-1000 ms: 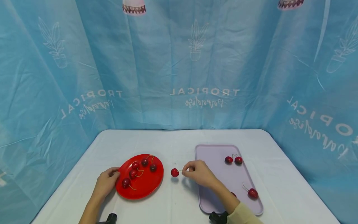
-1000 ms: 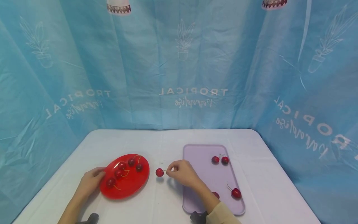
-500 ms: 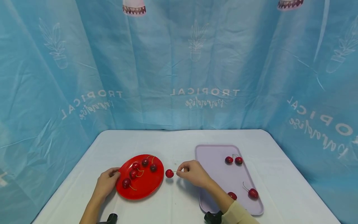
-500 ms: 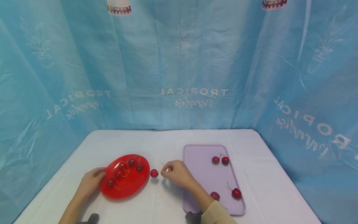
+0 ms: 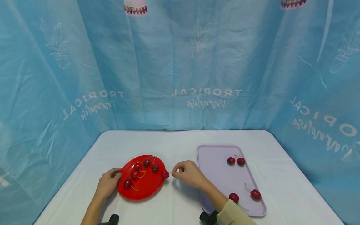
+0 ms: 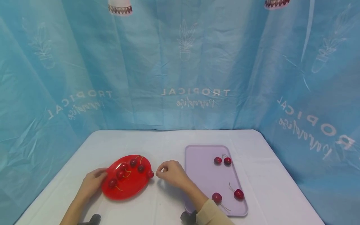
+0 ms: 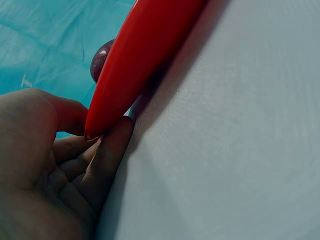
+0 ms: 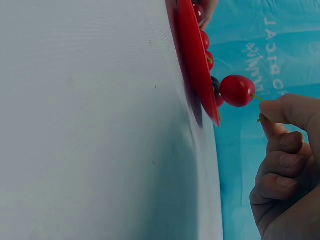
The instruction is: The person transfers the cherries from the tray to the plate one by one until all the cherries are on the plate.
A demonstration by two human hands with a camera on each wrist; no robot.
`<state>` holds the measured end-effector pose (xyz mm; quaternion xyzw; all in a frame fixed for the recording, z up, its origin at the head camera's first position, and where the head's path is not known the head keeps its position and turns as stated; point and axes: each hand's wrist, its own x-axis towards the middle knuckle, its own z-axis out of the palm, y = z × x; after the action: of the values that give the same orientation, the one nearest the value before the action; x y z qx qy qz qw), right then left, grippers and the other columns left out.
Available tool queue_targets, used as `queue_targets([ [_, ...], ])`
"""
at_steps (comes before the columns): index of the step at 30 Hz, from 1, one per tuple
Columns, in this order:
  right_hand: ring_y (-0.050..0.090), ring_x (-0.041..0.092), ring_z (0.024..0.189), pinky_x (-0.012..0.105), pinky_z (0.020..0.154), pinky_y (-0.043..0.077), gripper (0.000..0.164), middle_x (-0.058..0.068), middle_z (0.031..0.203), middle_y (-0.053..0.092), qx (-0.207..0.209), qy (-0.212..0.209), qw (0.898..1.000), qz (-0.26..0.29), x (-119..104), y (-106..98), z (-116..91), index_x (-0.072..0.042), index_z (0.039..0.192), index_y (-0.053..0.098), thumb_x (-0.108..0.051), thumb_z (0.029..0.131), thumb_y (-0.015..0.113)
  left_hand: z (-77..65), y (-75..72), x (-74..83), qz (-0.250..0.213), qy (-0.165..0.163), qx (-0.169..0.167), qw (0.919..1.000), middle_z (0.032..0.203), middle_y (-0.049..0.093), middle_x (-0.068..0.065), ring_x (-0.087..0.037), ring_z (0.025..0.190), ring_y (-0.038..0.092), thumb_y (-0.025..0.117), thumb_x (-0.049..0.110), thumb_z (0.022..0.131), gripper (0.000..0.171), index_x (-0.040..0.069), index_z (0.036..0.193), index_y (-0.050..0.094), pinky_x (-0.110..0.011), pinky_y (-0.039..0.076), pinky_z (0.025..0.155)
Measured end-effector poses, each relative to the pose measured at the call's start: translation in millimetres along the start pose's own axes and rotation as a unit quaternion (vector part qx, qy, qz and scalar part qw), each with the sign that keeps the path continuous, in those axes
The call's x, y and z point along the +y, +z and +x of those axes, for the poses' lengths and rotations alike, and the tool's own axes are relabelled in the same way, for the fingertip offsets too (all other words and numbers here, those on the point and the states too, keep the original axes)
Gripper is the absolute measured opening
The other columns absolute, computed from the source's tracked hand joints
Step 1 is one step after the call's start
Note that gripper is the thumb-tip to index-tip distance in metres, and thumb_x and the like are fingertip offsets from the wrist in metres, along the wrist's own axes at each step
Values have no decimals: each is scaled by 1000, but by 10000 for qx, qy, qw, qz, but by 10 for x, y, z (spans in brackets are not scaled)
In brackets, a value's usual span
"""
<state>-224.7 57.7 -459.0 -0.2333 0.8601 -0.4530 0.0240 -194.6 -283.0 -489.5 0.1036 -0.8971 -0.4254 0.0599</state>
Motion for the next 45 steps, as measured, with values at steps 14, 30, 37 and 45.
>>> queue_targets([
  [14, 37, 8, 44, 24, 41, 32, 7, -5, 51, 44, -5, 34, 10000, -90, -34, 124, 105, -26, 79, 71, -26, 85, 68, 28, -23, -3, 25, 59, -14, 10000, 123, 55, -26, -39, 111, 51, 48, 19, 96, 41, -5, 129, 53, -50, 49, 91],
  [30, 40, 10, 44, 24, 41, 34, 6, -3, 53, 48, -29, 184, 9998, -102, -125, 219, 218, -23, 80, 72, -25, 84, 68, 14, -22, 12, 78, 146, -5, 9999, 121, 58, -25, -37, 110, 52, 48, 18, 96, 39, -4, 127, 55, -51, 48, 91],
  [37, 42, 11, 47, 24, 43, 36, 6, -3, 54, 49, -60, 250, 9996, -76, -128, 260, 284, -24, 78, 72, -24, 84, 70, 25, -13, 25, 51, 177, -22, 9998, 123, 56, -26, -39, 111, 52, 48, 18, 96, 40, -5, 128, 55, -51, 48, 92],
  [45, 48, 11, 51, 25, 45, 40, 7, -4, 57, 53, -192, 232, 9995, -109, -131, 331, 365, -23, 78, 72, -22, 84, 70, -4, -21, 49, 70, 125, -6, 9999, 123, 56, -26, -38, 110, 51, 48, 17, 96, 40, -5, 128, 54, -51, 48, 91],
])
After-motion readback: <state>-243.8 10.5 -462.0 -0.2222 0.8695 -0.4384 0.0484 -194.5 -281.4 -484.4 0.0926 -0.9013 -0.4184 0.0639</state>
